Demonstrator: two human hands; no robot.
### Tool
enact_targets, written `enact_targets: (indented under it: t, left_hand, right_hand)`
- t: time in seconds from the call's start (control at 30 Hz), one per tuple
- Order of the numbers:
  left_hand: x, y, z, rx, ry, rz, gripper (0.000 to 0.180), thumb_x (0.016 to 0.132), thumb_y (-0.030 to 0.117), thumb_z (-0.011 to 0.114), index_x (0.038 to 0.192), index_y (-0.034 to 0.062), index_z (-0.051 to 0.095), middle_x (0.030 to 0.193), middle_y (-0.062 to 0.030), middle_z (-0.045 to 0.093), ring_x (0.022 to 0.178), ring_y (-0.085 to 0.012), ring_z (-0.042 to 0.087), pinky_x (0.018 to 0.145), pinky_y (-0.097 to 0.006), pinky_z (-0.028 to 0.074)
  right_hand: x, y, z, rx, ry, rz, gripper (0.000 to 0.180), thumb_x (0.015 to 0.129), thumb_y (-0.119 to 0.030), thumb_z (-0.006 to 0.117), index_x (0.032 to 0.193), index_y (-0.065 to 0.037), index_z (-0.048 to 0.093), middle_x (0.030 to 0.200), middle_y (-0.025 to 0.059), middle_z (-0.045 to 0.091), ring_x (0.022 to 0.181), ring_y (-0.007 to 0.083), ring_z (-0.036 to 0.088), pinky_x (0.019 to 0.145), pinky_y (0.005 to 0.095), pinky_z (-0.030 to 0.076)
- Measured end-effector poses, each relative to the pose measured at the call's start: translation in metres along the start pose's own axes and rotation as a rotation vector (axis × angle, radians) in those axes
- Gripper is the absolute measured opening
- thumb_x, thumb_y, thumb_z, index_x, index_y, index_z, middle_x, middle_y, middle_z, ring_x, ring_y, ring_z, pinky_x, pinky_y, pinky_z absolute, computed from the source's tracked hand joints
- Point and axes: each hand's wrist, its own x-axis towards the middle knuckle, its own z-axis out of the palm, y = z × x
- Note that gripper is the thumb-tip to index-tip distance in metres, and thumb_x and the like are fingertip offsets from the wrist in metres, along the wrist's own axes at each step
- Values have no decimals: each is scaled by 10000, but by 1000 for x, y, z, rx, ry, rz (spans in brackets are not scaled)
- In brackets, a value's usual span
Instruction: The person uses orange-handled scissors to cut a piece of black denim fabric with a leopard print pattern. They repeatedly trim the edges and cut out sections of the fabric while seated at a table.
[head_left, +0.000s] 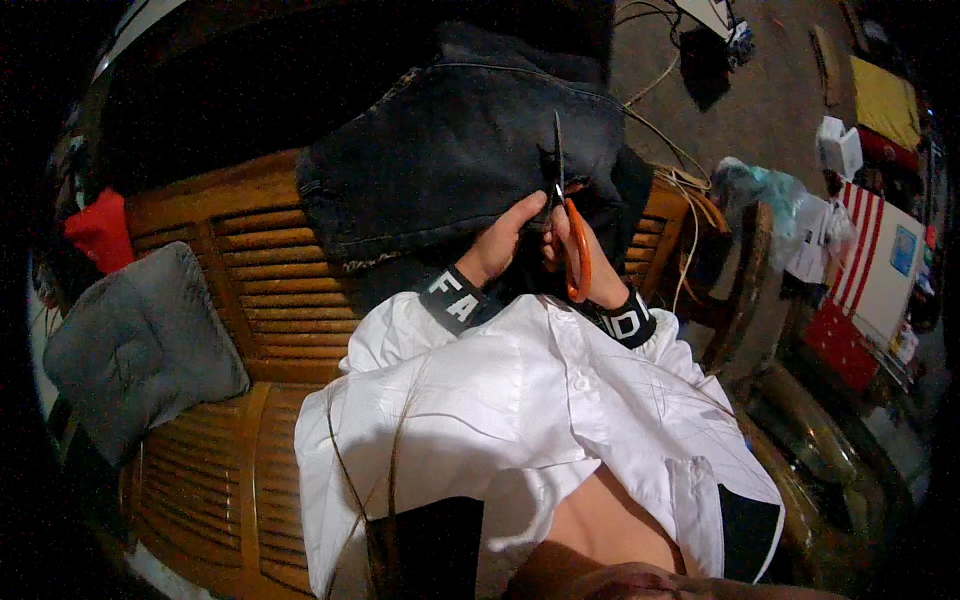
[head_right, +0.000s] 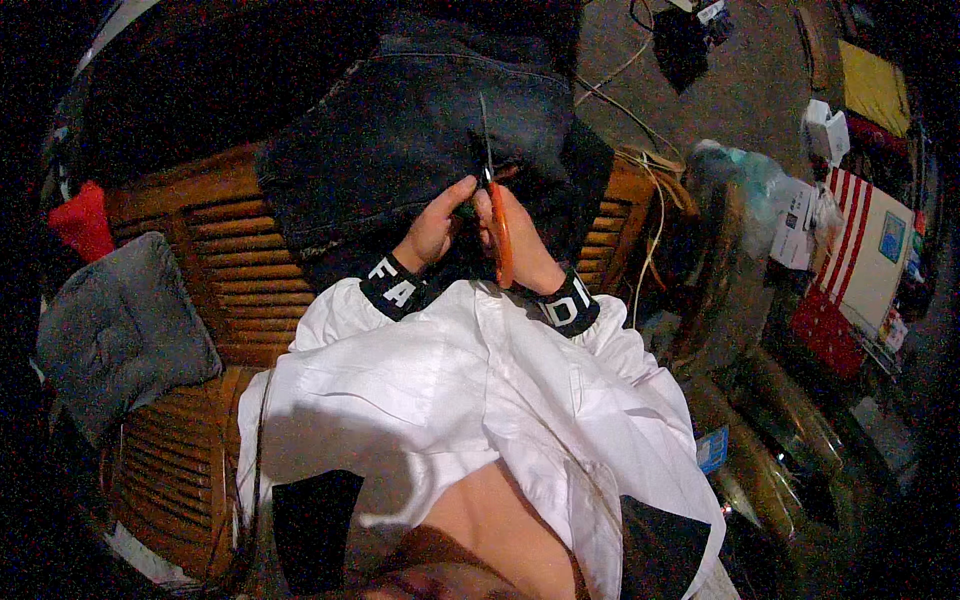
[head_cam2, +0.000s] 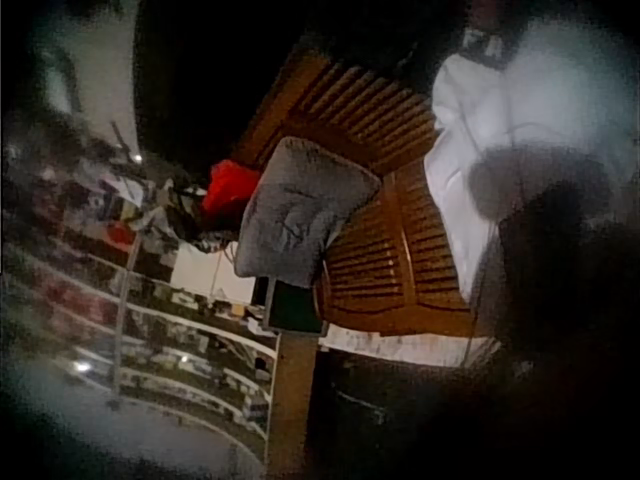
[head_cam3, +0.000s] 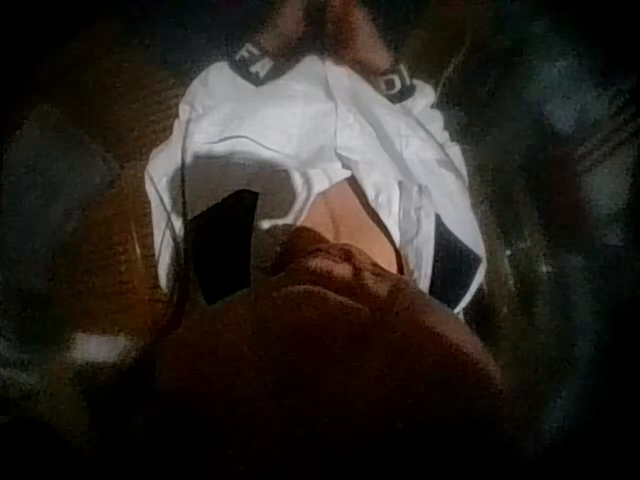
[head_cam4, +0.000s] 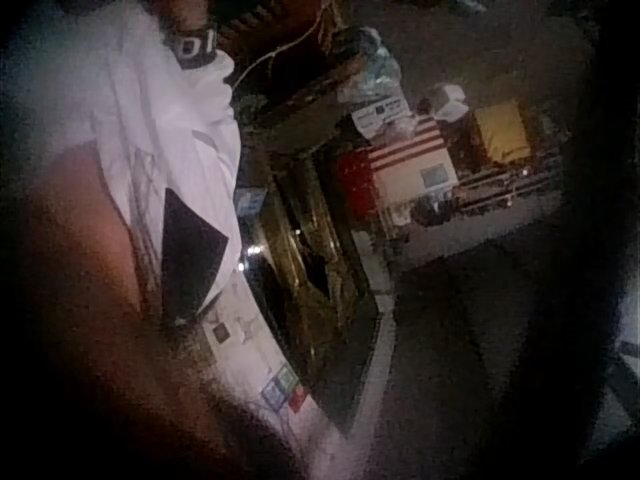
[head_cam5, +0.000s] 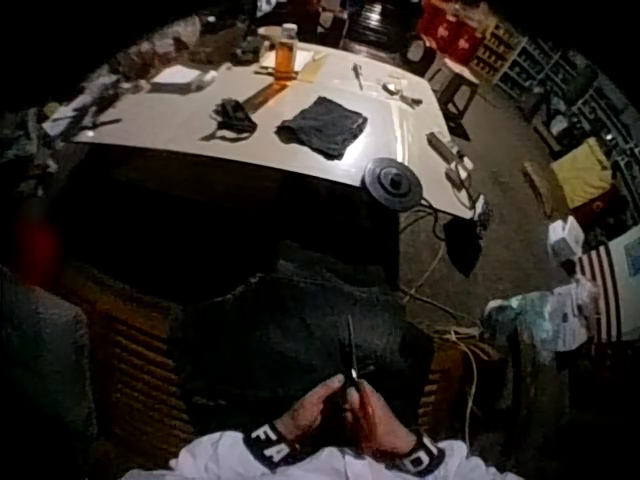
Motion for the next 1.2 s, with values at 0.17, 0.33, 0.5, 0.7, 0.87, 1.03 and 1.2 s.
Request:
enact_targets:
  t: [0.17,0.33,0.5,0.7,0.87,1.03,1.2]
  left_hand:
    - [-5,7,4,-73,-47,37,364,964,330,405,1133,81,610,848,2,597,771,-78,547,729,-218,446]
    - [-1,-4,-5,-116,2,29,283,951,257,460,1073,49,608,1002,-30,618,944,-154,562,869,-301,423]
    - [-15,16,21,-159,73,96,272,945,238,474,1071,33,600,1020,-40,615,960,-160,561,887,-304,420]
    - [-8,7,14,-109,28,116,276,954,240,445,1078,41,592,1004,-38,615,935,-156,571,854,-302,444]
    - [-8,-9,-13,-247,-158,-63,286,968,264,393,1057,70,582,916,-17,604,816,-132,577,730,-293,483]
    - [0,-23,-13,-9,28,22,284,969,266,390,1059,68,573,907,-17,601,810,-125,570,744,-277,473]
    - [2,-33,-21,-2,40,23,293,967,252,404,1090,49,575,982,-30,604,906,-130,556,849,-270,431]
  right_hand:
    - [1,4,4,135,45,-30,271,932,-378,482,908,-109,465,702,-47,418,560,46,414,485,195,355]
    - [-2,-3,11,73,113,-13,240,934,-324,515,857,-97,496,633,-46,414,520,46,405,447,203,331]
    - [-3,0,9,-42,115,-1,240,939,-309,512,831,-96,494,593,-45,420,473,56,396,408,214,311]
    - [-3,6,7,184,33,-1,261,941,-366,495,881,-112,481,608,-51,412,500,49,422,429,206,351]
    - [2,-5,8,205,57,100,312,918,-440,502,949,-131,470,690,-50,446,509,41,427,461,190,380]
    - [3,1,7,261,86,65,285,924,-415,505,924,-131,492,657,-52,440,499,40,431,428,199,359]
    - [2,1,9,185,78,44,278,929,-390,512,853,-123,496,558,-65,403,417,50,385,369,206,306]
